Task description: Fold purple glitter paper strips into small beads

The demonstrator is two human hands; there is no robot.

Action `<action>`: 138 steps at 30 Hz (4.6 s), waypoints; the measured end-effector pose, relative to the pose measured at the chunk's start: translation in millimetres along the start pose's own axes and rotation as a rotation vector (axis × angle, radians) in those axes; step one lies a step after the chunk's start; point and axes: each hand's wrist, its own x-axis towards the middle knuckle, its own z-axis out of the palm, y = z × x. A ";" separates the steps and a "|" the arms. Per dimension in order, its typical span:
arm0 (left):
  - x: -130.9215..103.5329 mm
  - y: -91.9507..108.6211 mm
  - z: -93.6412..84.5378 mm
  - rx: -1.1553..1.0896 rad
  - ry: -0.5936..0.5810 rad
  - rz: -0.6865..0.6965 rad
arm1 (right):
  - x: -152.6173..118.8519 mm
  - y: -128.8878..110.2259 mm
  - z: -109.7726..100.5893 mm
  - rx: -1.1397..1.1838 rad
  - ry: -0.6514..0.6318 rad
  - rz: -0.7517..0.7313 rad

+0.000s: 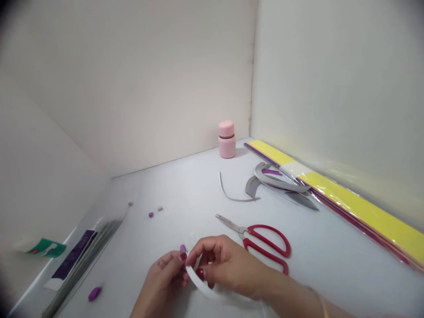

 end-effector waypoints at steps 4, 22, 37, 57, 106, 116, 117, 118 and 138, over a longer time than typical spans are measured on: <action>0.8 -1.3 0.4 -0.026 0.002 -0.017 | -0.8 0.4 1.0 -0.310 0.070 -0.248; 2.5 -4.3 -0.1 0.013 0.111 0.150 | 1.1 17.0 11.9 0.166 -0.035 0.327; -9.0 0.4 9.2 0.198 0.221 0.333 | 4.1 16.2 16.4 0.257 0.038 0.416; -14.2 -9.2 3.6 0.669 0.132 0.628 | 4.3 22.9 14.3 0.121 0.164 0.184; -11.4 -18.1 11.5 0.335 -0.206 0.123 | 7.2 21.3 2.9 -0.138 0.329 0.016; -10.0 -21.7 10.3 0.457 -0.174 0.159 | 7.3 18.3 3.2 -0.117 0.301 0.062; -9.7 -22.3 9.9 0.484 -0.173 0.173 | 7.3 18.2 3.4 -0.118 0.298 0.062; -9.6 -22.6 9.7 0.507 -0.176 0.188 | 7.4 18.4 3.5 -0.118 0.295 0.063; -12.4 -22.4 7.0 0.623 -0.120 0.341 | 5.3 22.4 6.2 -0.193 0.372 -0.018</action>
